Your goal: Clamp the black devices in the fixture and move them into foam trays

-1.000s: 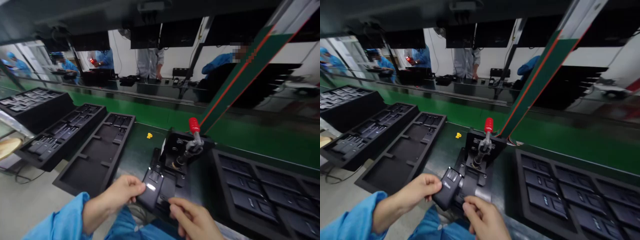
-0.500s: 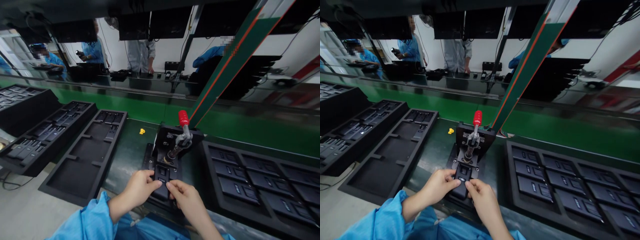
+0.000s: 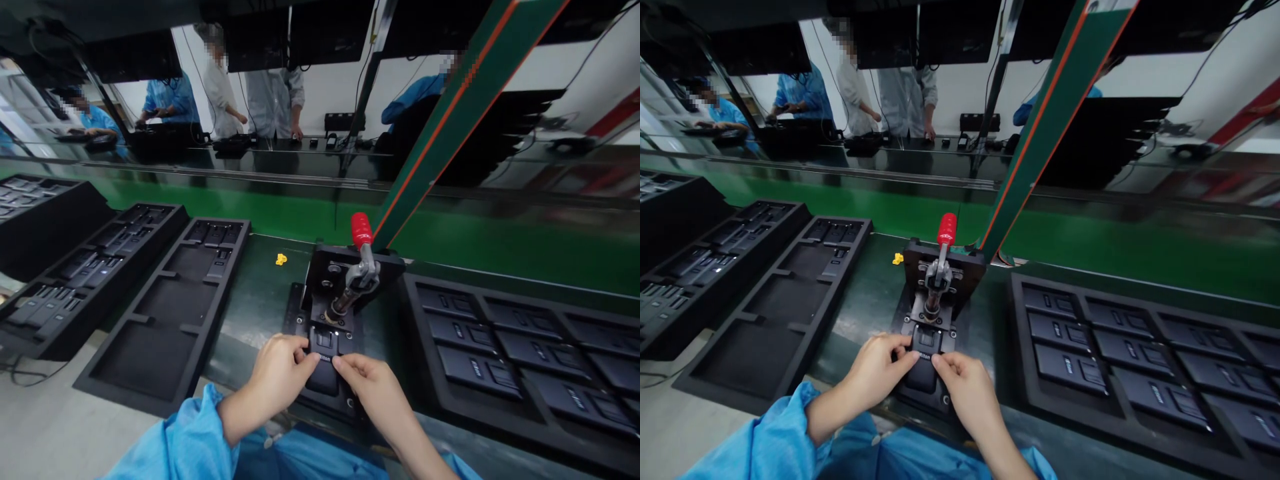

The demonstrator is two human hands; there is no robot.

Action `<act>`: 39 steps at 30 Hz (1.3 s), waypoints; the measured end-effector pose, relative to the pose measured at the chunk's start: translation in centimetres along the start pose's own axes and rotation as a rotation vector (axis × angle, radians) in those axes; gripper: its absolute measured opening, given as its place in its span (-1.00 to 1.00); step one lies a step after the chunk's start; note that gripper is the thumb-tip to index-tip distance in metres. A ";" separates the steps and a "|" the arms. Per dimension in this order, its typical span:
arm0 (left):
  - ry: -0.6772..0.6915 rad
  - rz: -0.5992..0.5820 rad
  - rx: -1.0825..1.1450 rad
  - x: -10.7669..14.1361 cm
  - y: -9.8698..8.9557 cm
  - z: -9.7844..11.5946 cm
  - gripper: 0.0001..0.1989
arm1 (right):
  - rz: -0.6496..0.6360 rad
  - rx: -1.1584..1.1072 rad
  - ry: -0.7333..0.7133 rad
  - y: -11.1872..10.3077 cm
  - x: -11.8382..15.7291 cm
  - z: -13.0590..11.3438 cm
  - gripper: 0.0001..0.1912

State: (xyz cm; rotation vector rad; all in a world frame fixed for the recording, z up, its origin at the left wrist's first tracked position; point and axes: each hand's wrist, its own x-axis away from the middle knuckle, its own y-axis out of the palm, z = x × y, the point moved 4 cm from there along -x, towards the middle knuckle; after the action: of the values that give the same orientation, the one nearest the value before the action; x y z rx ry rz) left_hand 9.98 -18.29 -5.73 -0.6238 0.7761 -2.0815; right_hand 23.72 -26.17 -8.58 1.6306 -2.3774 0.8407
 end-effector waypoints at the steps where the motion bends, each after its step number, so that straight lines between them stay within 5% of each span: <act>1: 0.008 0.011 -0.015 0.0 0.0 0.0 -0.90 | 0.000 0.008 -0.001 0.0 0.0 0.1 -0.54; 19: 0.059 0.093 -0.136 -0.5 0.4 -0.5 -0.78 | 0.063 0.300 -0.032 -0.1 0.1 -0.9 -0.54; 23: 0.085 0.119 -0.135 0.0 0.5 -0.9 -0.81 | 0.120 0.327 -0.105 -1.9 0.4 -1.6 -0.51; 26: 0.188 0.225 -0.140 1.3 0.3 -1.0 -0.89 | 0.347 0.288 -0.226 -5.6 1.4 -5.0 -0.49; 30: 0.639 0.442 -0.162 4.1 0.5 0.1 -0.75 | 0.699 0.189 -0.548 -9.4 2.5 -12.7 -0.68; 33: 0.812 0.436 -0.305 5.4 1.9 0.2 -0.63 | 0.620 0.057 -0.646 -9.1 0.9 -17.6 -0.77; 36: 0.832 0.429 -0.392 5.7 3.4 -0.6 -0.61 | 0.427 -0.115 -0.507 -7.6 -1.3 -20.8 -0.86; 39: 0.859 0.499 -0.380 5.6 4.2 -1.4 -0.67 | 0.293 -0.266 -0.367 -6.4 -1.7 -22.8 -0.73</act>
State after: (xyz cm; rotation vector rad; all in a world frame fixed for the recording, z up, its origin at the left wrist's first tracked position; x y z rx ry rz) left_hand 8.13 -24.48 -8.77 0.3181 1.6365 -1.6894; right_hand 25.72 -14.64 12.10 1.4544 -2.8768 0.2497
